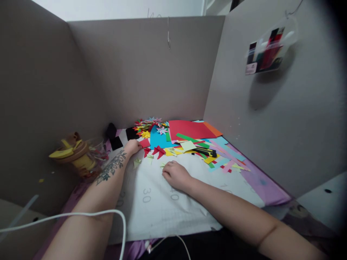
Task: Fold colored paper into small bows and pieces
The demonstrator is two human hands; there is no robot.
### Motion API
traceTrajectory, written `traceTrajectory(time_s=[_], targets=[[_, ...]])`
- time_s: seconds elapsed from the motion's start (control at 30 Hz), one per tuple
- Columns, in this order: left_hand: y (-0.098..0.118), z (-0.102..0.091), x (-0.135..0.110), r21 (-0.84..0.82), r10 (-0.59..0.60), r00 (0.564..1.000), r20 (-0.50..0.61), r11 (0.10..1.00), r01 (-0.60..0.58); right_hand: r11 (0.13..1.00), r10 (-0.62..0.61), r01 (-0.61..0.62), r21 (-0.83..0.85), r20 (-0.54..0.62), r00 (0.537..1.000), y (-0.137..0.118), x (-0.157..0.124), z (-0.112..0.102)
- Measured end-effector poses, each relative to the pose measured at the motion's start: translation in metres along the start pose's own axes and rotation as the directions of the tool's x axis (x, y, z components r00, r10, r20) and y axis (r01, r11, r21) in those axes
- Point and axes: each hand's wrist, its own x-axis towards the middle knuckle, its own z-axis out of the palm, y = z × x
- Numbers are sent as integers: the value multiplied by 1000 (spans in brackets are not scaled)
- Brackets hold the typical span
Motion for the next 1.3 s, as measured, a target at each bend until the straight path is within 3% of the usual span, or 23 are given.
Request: traceTrajectory(time_s=[0.27,0.53,1.0,1.3], targets=[[7,2,2,188,0,999,32,982,-6,999,26,-25,-38,26,999,4,3,-2],[5,-3,3,175,-14,998,65,985,3,999,5,-4,-33,14,1000,5,2,-2],[9,-4,3,180,-66,998,22,982,61,998,2,-1,-59,14,1000,5,2,-2],[12,5,13,186,55,998,42,981,-62,998,-4,6,-66,20,1000,5,2,-3]])
